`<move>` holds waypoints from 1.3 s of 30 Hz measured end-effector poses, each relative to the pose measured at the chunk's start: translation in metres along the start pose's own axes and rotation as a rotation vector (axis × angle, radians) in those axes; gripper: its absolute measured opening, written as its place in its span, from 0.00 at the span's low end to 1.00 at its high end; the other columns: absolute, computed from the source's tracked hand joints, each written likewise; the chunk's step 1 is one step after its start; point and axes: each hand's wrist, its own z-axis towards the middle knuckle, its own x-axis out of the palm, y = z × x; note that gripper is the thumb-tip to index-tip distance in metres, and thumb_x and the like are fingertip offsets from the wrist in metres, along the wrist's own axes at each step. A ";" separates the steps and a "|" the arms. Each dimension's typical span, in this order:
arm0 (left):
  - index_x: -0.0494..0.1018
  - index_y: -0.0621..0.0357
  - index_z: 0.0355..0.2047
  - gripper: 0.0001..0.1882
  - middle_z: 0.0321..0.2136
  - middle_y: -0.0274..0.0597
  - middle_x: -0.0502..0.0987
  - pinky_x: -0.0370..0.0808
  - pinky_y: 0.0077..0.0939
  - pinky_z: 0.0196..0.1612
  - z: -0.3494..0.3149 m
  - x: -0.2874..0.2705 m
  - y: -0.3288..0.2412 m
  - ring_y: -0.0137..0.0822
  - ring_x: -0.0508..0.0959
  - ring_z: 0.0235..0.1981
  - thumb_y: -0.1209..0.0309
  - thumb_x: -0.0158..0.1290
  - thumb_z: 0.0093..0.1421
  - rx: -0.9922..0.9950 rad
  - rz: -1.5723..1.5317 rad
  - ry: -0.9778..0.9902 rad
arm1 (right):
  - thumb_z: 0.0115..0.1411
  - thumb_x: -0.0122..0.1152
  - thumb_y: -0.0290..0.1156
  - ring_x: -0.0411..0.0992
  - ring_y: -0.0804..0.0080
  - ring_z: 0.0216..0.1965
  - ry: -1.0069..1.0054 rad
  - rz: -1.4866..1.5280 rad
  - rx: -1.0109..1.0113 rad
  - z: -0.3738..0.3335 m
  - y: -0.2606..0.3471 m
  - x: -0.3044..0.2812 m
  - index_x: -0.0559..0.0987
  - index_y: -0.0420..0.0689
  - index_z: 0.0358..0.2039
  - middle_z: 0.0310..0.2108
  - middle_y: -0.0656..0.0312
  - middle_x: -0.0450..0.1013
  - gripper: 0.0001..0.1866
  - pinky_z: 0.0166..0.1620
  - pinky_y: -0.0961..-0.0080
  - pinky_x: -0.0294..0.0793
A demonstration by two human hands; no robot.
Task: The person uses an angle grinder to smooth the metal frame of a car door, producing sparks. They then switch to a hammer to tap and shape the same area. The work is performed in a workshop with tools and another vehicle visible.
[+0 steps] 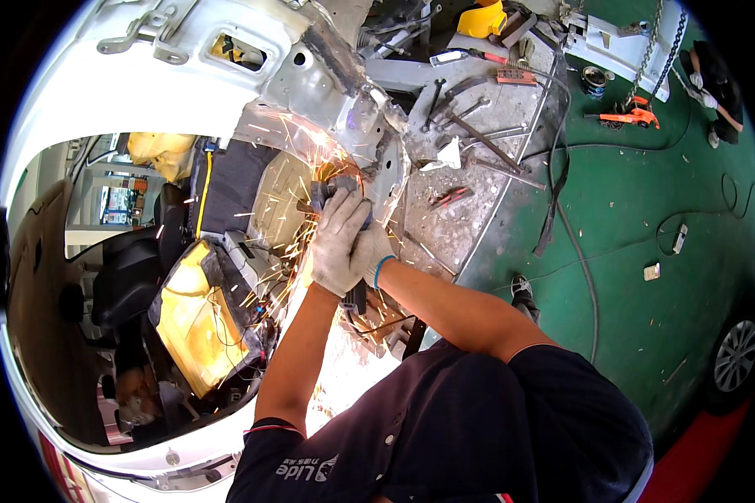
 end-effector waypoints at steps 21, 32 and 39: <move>0.79 0.64 0.55 0.19 0.51 0.54 0.83 0.77 0.34 0.58 -0.027 -0.138 -0.102 0.49 0.83 0.53 0.65 0.56 0.69 0.151 -0.921 0.347 | 0.58 0.68 0.33 0.80 0.58 0.30 -0.995 -0.373 0.078 -0.168 0.252 -0.117 0.77 0.36 0.41 0.32 0.52 0.79 0.15 0.40 0.60 0.85; 0.77 0.67 0.59 0.20 0.52 0.58 0.82 0.76 0.35 0.59 -0.069 -0.056 -0.064 0.49 0.82 0.55 0.68 0.54 0.72 -0.724 -0.603 0.651 | 0.59 0.69 0.32 0.79 0.57 0.32 -1.143 -0.283 -0.086 -0.209 0.312 -0.154 0.77 0.37 0.41 0.31 0.54 0.77 0.15 0.42 0.57 0.84; 0.78 0.66 0.58 0.19 0.52 0.51 0.83 0.73 0.33 0.61 -0.070 -0.050 -0.064 0.41 0.80 0.57 0.67 0.57 0.72 -0.888 -0.392 0.415 | 0.58 0.69 0.33 0.80 0.59 0.35 -0.880 -0.307 0.087 -0.203 0.279 -0.147 0.77 0.39 0.41 0.32 0.54 0.78 0.15 0.43 0.59 0.83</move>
